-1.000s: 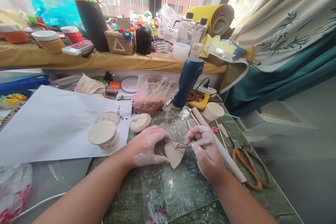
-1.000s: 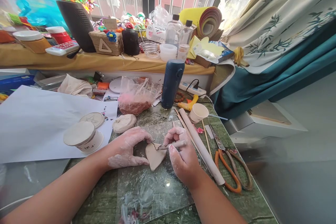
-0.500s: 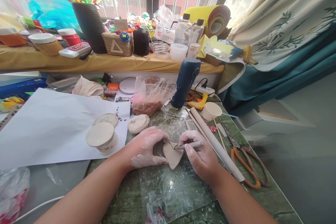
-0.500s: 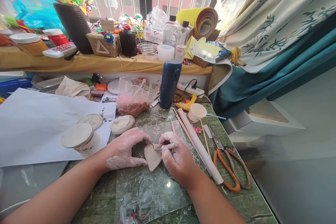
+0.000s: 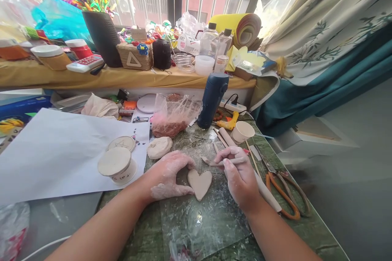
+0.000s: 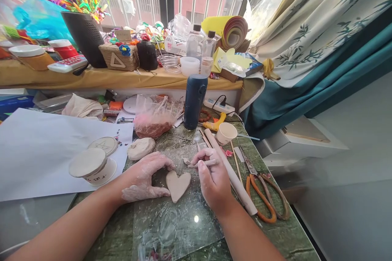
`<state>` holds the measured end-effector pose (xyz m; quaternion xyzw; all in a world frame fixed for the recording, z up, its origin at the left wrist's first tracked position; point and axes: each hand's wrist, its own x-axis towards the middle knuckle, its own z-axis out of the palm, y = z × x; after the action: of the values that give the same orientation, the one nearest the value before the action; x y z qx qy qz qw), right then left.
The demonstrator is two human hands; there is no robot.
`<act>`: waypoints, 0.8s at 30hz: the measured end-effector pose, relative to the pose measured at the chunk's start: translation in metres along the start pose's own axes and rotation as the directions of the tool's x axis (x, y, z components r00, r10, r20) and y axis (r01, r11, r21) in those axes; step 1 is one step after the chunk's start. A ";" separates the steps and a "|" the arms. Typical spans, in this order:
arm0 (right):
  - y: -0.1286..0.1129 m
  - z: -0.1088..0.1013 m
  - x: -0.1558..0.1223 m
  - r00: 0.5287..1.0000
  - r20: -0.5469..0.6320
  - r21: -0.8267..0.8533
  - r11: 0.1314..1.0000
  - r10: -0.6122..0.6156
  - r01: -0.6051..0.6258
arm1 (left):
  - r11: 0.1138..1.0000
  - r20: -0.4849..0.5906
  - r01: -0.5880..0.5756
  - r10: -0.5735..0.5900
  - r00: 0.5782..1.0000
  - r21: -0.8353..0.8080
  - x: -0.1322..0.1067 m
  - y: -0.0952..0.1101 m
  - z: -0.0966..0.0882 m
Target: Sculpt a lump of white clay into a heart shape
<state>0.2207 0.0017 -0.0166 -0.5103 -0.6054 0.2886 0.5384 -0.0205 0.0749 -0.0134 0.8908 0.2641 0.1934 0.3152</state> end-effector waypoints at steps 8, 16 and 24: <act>-0.006 -0.001 0.002 1.000 0.002 0.045 0.999 0.016 -0.016 | 1.000 0.001 0.004 -0.004 1.000 0.014 0.001 0.003 -0.002; -0.007 -0.004 0.001 0.998 0.060 0.053 0.998 -0.021 0.018 | 1.000 0.004 0.012 -0.013 1.000 0.002 0.000 0.002 0.000; -0.005 -0.002 0.004 0.999 -0.040 0.015 0.999 -0.036 0.037 | 0.999 0.022 -0.004 0.003 1.000 0.032 0.000 0.005 -0.007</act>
<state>0.2220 0.0039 -0.0100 -0.5007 -0.6015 0.2730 0.5594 -0.0219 0.0750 -0.0050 0.8983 0.2622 0.1796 0.3033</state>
